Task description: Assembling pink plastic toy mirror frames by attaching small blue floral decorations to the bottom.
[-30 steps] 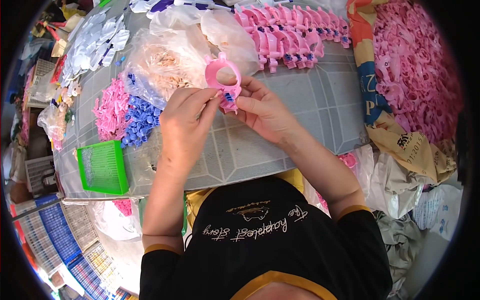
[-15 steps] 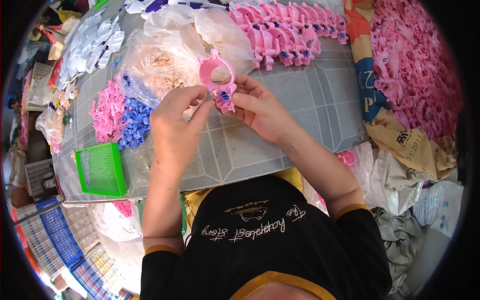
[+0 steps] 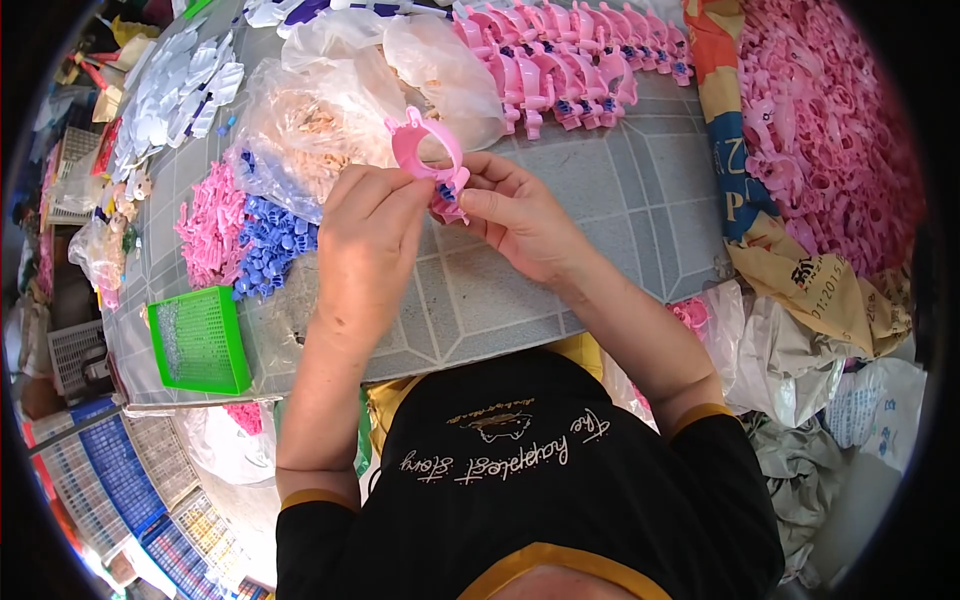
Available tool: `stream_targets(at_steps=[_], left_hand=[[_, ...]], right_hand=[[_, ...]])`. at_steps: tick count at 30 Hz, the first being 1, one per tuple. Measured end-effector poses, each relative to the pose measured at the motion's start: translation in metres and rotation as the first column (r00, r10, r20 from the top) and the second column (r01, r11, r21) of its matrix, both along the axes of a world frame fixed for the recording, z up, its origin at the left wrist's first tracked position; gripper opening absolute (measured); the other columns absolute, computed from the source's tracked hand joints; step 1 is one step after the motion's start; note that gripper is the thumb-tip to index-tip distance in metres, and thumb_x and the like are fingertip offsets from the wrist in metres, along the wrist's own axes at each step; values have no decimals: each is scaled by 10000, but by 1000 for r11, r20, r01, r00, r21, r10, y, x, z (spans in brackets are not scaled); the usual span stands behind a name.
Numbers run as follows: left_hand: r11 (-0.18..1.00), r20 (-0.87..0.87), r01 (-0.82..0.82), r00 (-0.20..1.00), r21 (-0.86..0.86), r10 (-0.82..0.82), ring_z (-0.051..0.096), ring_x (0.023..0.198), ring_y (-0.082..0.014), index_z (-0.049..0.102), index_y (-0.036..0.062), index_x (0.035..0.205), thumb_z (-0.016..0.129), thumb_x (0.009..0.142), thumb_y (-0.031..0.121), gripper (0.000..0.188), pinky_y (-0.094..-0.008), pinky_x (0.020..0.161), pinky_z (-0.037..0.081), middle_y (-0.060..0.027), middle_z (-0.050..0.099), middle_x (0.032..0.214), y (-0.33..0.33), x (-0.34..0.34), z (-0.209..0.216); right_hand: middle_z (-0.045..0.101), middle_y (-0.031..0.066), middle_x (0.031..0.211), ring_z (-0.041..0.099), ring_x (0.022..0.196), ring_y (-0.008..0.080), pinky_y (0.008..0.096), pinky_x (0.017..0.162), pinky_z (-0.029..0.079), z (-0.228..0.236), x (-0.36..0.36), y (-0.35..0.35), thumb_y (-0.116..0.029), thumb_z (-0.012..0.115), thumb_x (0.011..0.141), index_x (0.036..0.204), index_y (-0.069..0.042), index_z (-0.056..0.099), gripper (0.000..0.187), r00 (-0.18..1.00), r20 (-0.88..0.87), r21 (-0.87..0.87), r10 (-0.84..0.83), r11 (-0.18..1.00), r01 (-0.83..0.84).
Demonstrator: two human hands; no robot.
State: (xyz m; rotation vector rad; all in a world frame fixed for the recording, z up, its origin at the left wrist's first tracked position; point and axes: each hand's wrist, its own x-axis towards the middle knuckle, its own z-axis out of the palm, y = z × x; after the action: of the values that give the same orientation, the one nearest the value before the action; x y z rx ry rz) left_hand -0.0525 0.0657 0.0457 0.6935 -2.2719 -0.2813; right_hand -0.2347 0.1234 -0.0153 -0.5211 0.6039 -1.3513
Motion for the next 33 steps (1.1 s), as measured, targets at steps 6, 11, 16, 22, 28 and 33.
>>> stream_targets(at_steps=[6, 11, 16, 22, 28, 33], left_hand=[[932, -223, -18, 969, 362, 105, 664, 893, -339, 747, 0, 1039, 715, 846, -31, 198, -396, 780, 556, -156, 713, 966, -9, -13, 9], [994, -67, -113, 991, -4, 112, 674, 939, -330, 750, 20, 999, 665, 837, -36, 191, -416, 831, 545, -153, 731, 990, -71, -21, -13], [975, 408, -100, 896, -197, 174, 635, 1043, -262, 788, 105, 947, 633, 876, 139, 174, -407, 890, 477, -60, 750, 970, -104, -49, -35], [969, 614, -238, 757, -58, 223, 625, 1063, -263, 792, 137, 939, 648, 885, 173, 158, -435, 919, 455, -61, 750, 972, -114, -59, -35], [950, 116, -125, 989, 287, 95, 685, 970, -288, 768, 56, 987, 726, 861, 71, 134, -413, 873, 528, -108, 750, 980, -100, -34, -17], [938, -142, -29, 986, 346, 83, 708, 915, -261, 769, 21, 1032, 752, 865, 15, 168, -342, 835, 545, -114, 751, 974, -47, -11, 21]], right_hand=[[656, 109, 1297, 669, 1173, 235, 396, 1053, 554, 3, -8, -4, -125, 666, 994, 1368, -22, 555, 403, 978, 165, -85, -131, 986, 146], [664, 148, 1293, 662, 1193, 276, 423, 1065, 554, -5, -30, -8, -222, 640, 1027, 1365, -9, 552, 410, 907, 303, -60, -291, 945, 323], [673, 160, 1265, 663, 1190, 293, 430, 1067, 556, -3, -34, -7, -254, 641, 1032, 1342, -8, 562, 403, 894, 374, -57, -248, 955, 289], [670, 164, 1264, 675, 1170, 297, 442, 1075, 556, -4, -34, -9, -200, 637, 1031, 1331, -11, 547, 366, 900, 379, -56, -214, 966, 253], [658, 159, 1287, 682, 1165, 291, 449, 1050, 574, -1, -30, -8, -168, 619, 1038, 1370, -23, 516, 377, 906, 360, -33, -224, 967, 253], [651, 144, 1302, 685, 1161, 286, 420, 1021, 587, 12, -17, -7, -226, 586, 1064, 1432, -46, 486, 421, 983, 158, 3, -91, 996, 92]])
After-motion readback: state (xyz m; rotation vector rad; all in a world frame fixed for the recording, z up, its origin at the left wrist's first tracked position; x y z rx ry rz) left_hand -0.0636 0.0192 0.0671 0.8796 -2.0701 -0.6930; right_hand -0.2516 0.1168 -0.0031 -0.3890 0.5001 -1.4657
